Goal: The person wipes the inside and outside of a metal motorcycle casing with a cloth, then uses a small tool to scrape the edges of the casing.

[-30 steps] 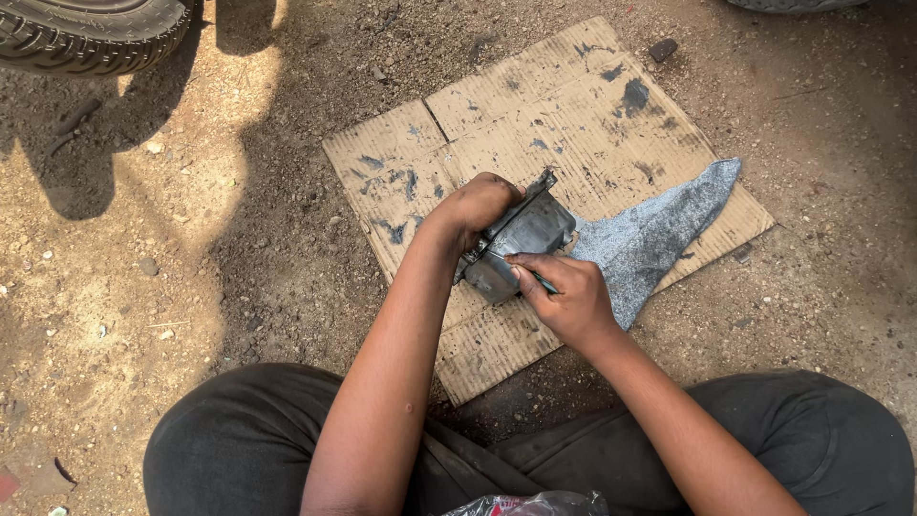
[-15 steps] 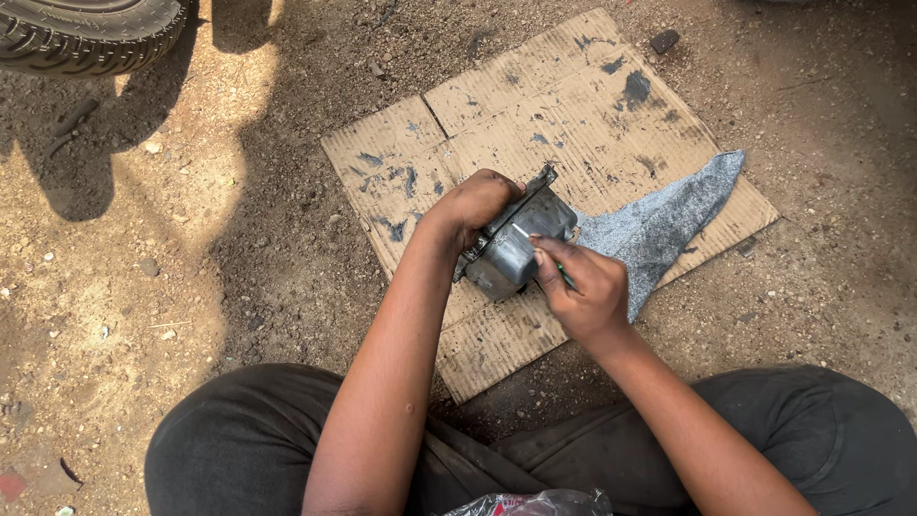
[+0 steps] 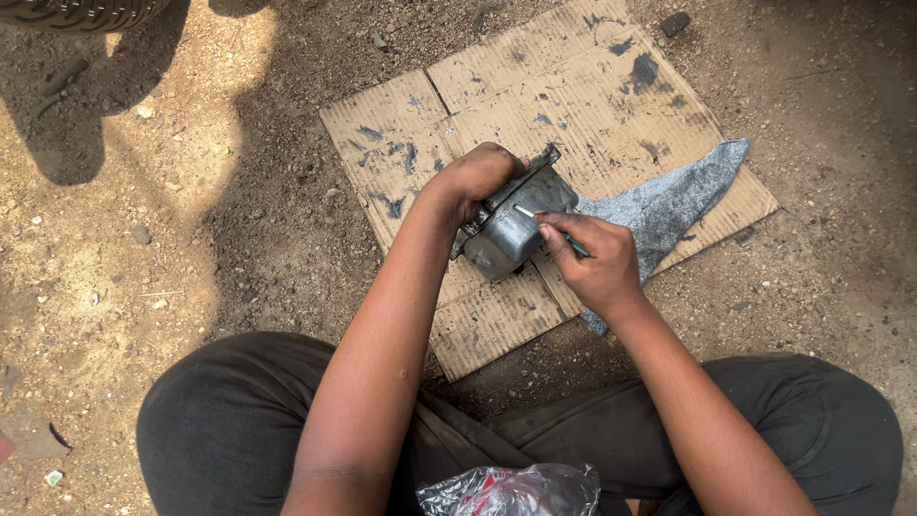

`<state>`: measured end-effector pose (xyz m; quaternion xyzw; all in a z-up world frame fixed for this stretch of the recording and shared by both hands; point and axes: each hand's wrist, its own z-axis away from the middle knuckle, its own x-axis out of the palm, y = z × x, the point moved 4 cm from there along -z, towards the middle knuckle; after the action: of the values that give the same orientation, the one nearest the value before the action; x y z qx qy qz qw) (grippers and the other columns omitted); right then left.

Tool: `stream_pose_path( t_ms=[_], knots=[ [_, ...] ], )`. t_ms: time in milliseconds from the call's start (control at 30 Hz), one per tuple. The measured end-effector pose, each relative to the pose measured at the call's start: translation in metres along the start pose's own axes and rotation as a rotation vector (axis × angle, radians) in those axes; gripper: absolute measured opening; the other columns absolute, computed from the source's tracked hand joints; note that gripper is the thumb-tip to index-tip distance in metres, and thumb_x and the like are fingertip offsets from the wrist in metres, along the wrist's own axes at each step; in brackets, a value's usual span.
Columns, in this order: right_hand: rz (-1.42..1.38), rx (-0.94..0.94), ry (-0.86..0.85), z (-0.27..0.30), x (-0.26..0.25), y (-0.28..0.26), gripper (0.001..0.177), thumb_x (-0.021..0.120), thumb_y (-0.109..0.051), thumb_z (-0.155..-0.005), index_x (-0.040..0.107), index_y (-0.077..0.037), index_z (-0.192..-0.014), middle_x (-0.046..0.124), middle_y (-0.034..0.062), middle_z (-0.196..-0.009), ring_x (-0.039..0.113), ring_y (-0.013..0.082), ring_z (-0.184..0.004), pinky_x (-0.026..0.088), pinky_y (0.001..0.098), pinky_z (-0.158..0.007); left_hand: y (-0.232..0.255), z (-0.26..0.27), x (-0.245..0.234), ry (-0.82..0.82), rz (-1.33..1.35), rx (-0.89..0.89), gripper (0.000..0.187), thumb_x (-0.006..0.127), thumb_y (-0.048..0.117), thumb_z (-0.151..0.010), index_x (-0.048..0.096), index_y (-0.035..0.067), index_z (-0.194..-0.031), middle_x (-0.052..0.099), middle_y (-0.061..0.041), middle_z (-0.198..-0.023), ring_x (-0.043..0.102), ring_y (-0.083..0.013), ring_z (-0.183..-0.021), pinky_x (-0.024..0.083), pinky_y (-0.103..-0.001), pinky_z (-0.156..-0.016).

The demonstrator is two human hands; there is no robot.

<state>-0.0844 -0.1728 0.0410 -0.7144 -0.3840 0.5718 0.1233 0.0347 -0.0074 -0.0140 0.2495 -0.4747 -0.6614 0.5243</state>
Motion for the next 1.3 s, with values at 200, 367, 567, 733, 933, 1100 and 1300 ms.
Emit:
stream_pose_path(
  t_ms=[200,367,567,733,933,1100,1300],
  knots=[
    [-0.050,-0.029,0.057,-0.005,-0.005,-0.005,0.018,0.071,-0.018,-0.099,0.078,-0.007,-0.112,0.079,0.0131,-0.099,0.077,0.0227,-0.083,0.058,0.0348,-0.073,0.004,-0.002,-0.003,-0.062,-0.097,0.100,0.031,0.062,0.021,-0.095,0.072,-0.008,-0.094,0.073,-0.013,-0.078,0.066,-0.0194,-0.060,0.054,-0.038,-0.052],
    [-0.033,-0.137,0.071,0.000,-0.005,-0.010,0.018,0.070,-0.016,-0.102,0.077,-0.006,-0.115,0.078,0.0139,-0.106,0.077,0.0253,-0.096,0.059,0.0355,-0.082,-0.003,-0.004,-0.006,-0.087,-0.108,0.165,0.031,0.061,0.023,-0.095,0.075,-0.004,-0.099,0.076,-0.010,-0.081,0.069,-0.0166,-0.063,0.057,-0.035,-0.057],
    [-0.072,-0.177,0.071,-0.002,-0.009,-0.017,0.018,0.069,-0.014,-0.103,0.076,-0.004,-0.116,0.078,0.0148,-0.109,0.077,0.0263,-0.099,0.058,0.0347,-0.085,-0.012,-0.019,-0.012,0.010,-0.245,0.245,0.033,0.066,0.030,-0.093,0.073,-0.001,-0.104,0.076,-0.007,-0.085,0.070,-0.0131,-0.069,0.058,-0.033,-0.063],
    [-0.047,-0.158,0.004,-0.001,-0.012,-0.019,0.018,0.069,-0.014,-0.103,0.075,-0.004,-0.116,0.078,0.0150,-0.105,0.078,0.0258,-0.092,0.057,0.0348,-0.078,-0.017,-0.017,-0.014,-0.051,-0.194,0.231,0.035,0.064,0.031,-0.092,0.076,-0.001,-0.099,0.076,-0.008,-0.082,0.069,-0.0157,-0.065,0.058,-0.037,-0.061],
    [-0.003,-0.118,-0.057,-0.002,-0.020,-0.020,0.018,0.068,-0.015,-0.105,0.075,-0.004,-0.117,0.077,0.0152,-0.100,0.076,0.0236,-0.086,0.056,0.0340,-0.072,-0.015,-0.014,-0.013,-0.044,-0.331,0.194,0.050,0.059,0.038,-0.094,0.074,-0.004,-0.116,0.075,-0.019,-0.103,0.069,-0.0239,-0.085,0.057,-0.040,-0.075],
    [0.045,-0.071,-0.140,-0.007,-0.019,-0.013,0.018,0.068,-0.017,-0.106,0.075,-0.005,-0.118,0.077,0.0132,-0.096,0.074,0.0207,-0.080,0.054,0.0330,-0.067,-0.016,-0.008,-0.017,0.033,-0.410,0.217,0.058,0.057,0.048,-0.095,0.056,0.002,-0.131,0.069,-0.018,-0.116,0.069,-0.0249,-0.103,0.057,-0.039,-0.088],
    [-0.112,-0.144,0.056,-0.018,-0.009,0.026,0.016,0.066,-0.012,-0.110,0.073,-0.001,-0.120,0.077,0.0154,-0.114,0.075,0.0218,-0.106,0.058,0.0334,-0.093,-0.012,-0.024,-0.014,0.033,-0.466,0.282,0.058,0.061,0.049,-0.092,0.062,0.003,-0.126,0.070,-0.015,-0.116,0.067,-0.0235,-0.105,0.054,-0.037,-0.091]
  ],
)
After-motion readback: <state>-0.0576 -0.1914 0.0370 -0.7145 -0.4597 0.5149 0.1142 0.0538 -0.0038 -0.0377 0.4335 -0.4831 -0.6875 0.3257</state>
